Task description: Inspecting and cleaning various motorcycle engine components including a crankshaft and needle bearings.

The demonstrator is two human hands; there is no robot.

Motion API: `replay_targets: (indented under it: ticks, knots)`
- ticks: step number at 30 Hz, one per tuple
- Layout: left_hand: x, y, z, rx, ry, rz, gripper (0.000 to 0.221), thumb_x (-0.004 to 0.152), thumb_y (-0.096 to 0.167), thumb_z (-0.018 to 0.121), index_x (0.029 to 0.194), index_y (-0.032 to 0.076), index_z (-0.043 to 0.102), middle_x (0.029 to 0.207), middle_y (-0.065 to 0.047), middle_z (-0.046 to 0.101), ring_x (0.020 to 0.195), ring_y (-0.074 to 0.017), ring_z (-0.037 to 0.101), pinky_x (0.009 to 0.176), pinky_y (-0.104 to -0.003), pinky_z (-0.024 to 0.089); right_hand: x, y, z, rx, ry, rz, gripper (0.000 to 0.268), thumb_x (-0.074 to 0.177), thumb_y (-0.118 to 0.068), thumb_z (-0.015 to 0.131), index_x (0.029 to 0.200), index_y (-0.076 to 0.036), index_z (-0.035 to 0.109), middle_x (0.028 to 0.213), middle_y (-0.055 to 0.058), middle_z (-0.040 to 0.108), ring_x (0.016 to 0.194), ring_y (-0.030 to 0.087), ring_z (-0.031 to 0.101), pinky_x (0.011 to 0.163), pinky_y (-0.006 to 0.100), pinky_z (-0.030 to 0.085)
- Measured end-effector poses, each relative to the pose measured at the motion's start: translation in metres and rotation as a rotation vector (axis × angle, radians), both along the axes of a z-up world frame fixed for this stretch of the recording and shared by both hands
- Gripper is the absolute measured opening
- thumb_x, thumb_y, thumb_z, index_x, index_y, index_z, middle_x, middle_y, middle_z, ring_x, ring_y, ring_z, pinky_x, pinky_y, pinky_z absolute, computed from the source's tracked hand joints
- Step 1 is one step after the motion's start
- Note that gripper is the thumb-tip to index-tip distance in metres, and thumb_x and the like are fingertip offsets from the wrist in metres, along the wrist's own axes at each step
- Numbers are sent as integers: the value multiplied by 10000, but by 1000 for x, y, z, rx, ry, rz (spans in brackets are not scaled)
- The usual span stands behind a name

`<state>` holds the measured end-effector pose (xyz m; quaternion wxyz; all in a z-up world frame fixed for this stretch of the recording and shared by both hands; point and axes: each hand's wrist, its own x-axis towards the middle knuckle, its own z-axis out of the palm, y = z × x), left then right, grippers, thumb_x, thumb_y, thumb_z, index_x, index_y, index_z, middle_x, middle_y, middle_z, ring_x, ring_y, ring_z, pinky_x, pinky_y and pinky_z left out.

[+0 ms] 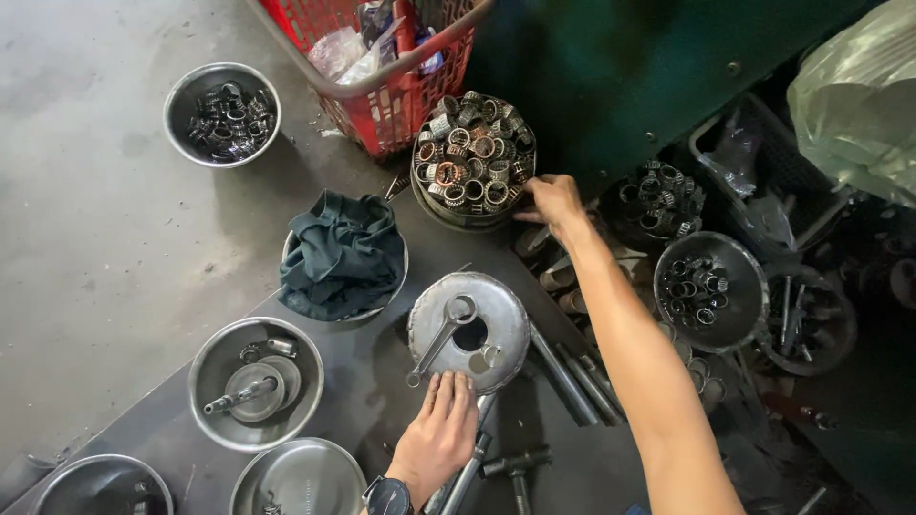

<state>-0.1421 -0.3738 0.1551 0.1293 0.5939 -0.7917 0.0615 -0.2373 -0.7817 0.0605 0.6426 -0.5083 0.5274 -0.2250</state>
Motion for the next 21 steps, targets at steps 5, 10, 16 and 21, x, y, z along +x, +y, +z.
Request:
replay_targets:
  ticks: [5,10,16,21]
  knots:
    - [2,1,5,-14,12,9,468,844,141,574,1218,-136,633,1262,-284,614,1210,-413,594,1082,-480,469,-6,-26,-33,109,31,-24,339,1016,-85,572,1124,233,619,803,135,454,587,237,466,783,539,650]
    - [1,1,-1,-47,22,14,431,865,153,585,1188,-124,653,1266,-288,619,1215,-420,588,1088,-492,466,10,-17,-6,83,-45,17,283,957,-58,577,972,221,621,721,143,586,550,256,581,705,536,636]
    - [3,4,7,-51,16,14,401,856,204,585,1123,-72,696,1280,-285,624,1210,-423,595,1090,-505,469,33,2,19,-152,217,-97,226,893,-18,609,913,206,623,895,244,690,737,379,740,559,526,614]
    - [5,4,17,-66,-2,38,400,854,210,590,1120,-63,711,1263,-263,628,1197,-389,607,1097,-486,476,2,-11,15,-203,201,-36,183,913,-11,598,918,172,610,957,256,682,783,379,732,551,533,649]
